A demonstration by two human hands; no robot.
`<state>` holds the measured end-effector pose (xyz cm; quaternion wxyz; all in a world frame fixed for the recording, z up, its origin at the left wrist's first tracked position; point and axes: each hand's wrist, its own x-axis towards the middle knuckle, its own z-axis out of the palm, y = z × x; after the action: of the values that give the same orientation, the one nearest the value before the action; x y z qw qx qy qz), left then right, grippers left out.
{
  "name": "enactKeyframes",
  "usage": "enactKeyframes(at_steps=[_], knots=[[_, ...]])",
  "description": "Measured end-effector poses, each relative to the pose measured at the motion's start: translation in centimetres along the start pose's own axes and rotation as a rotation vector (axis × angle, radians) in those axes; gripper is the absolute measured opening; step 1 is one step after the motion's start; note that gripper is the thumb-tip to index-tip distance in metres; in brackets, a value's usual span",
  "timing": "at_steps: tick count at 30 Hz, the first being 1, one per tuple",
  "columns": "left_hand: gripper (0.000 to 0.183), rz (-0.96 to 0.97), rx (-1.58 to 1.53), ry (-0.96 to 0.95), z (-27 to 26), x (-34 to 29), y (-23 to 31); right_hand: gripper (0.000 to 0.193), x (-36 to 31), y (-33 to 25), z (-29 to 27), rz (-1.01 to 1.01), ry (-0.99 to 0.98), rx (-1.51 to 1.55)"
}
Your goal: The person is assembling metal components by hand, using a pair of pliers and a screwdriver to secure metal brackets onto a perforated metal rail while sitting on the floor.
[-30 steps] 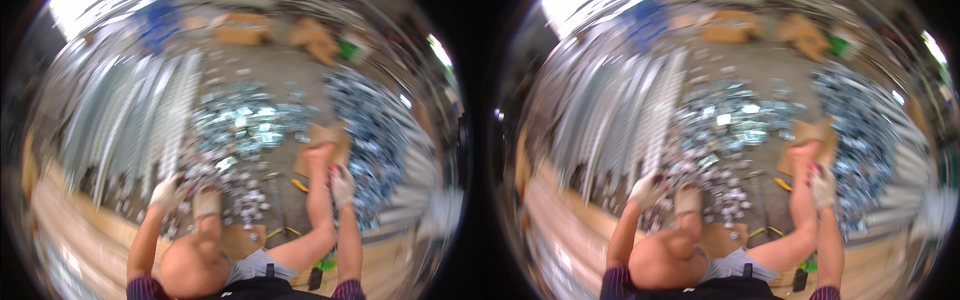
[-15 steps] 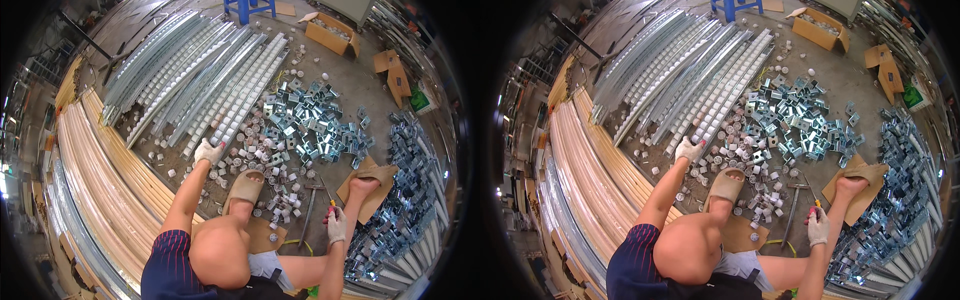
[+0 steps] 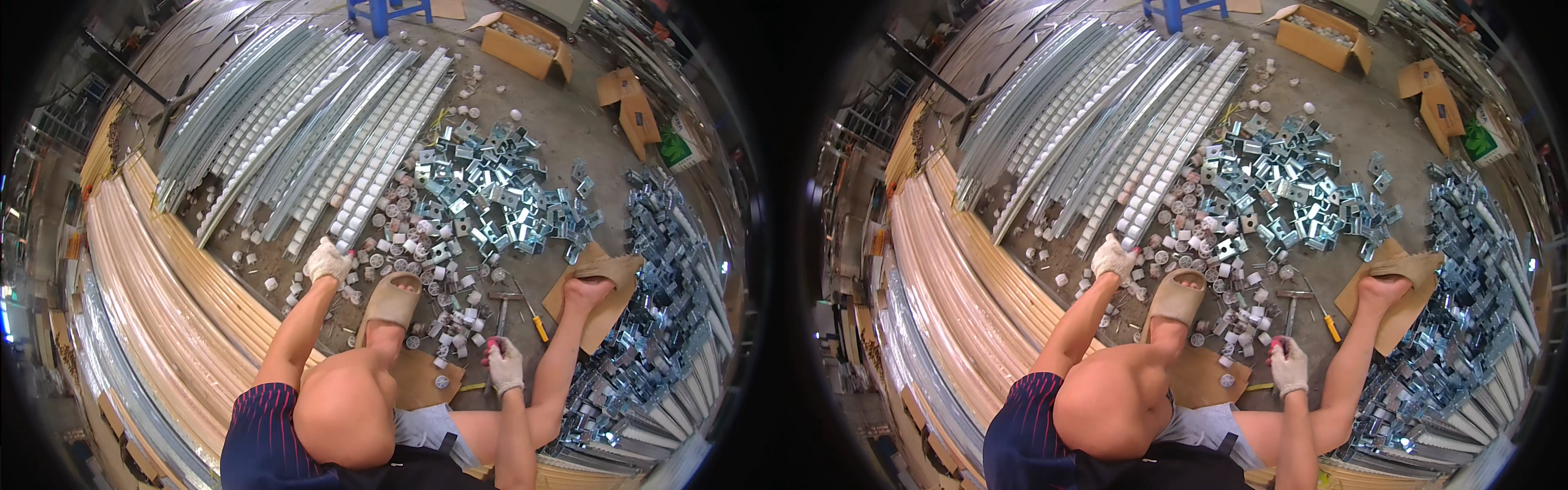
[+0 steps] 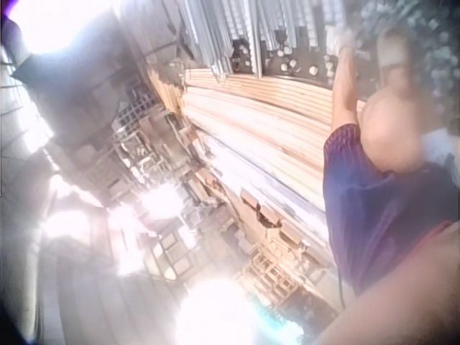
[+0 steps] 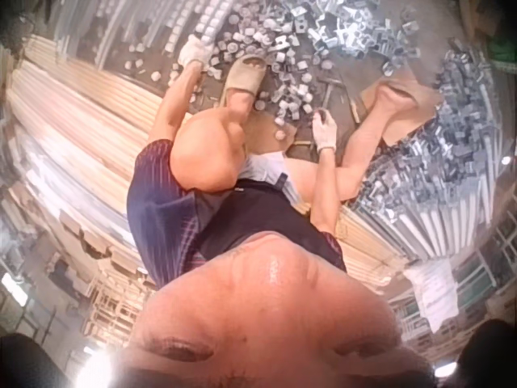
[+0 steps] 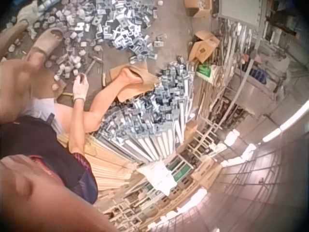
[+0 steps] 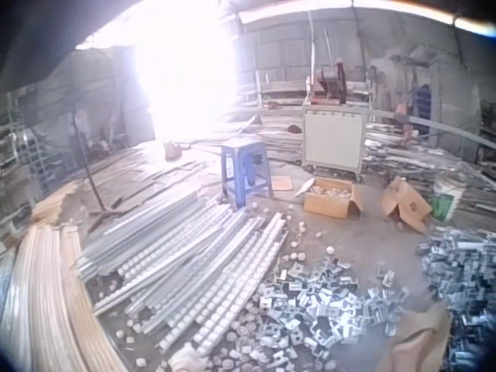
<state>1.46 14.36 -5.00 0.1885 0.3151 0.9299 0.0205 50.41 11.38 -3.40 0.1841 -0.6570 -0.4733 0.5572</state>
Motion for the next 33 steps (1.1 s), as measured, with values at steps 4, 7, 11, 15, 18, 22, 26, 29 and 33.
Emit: enactKeyframes(at_steps=[4,7,11,15,18,22,26,29,33], knots=[[0.066,0.191,0.021,-0.024,-3.2,-1.1,1.1,0.018,-1.0,0.1,0.2,-0.007,-0.009,0.005],[0.071,0.211,-0.033,-0.212,-5.9,1.1,0.9,0.019,-1.3,0.0,0.8,0.071,-0.041,0.014],[0.071,0.171,0.012,-0.196,-5.0,2.3,1.2,0.018,-0.7,2.0,2.0,0.081,-0.073,-0.017],[0.063,0.165,-0.066,-0.108,-3.8,2.5,1.3,0.017,-0.9,1.8,2.9,0.098,-0.087,-0.016],[0.061,0.204,-0.003,0.024,-2.7,2.6,2.5,0.018,-1.1,1.2,3.6,0.106,-0.098,-0.014],[0.065,0.282,-0.152,-0.035,-1.1,3.9,2.4,0.019,-0.7,1.9,4.3,0.058,-0.127,-0.087],[0.065,0.174,-0.388,-0.139,-0.7,4.9,1.5,0.019,-1.3,1.1,5.2,0.030,-0.174,-0.158],[0.060,0.085,-0.275,0.293,0.3,4.7,1.9,0.019,-1.8,0.6,5.9,0.025,-0.212,-0.205],[0.065,0.030,-0.198,0.063,0.0,8.0,1.4,0.021,-1.7,1.5,6.7,0.017,-0.233,-0.218]])
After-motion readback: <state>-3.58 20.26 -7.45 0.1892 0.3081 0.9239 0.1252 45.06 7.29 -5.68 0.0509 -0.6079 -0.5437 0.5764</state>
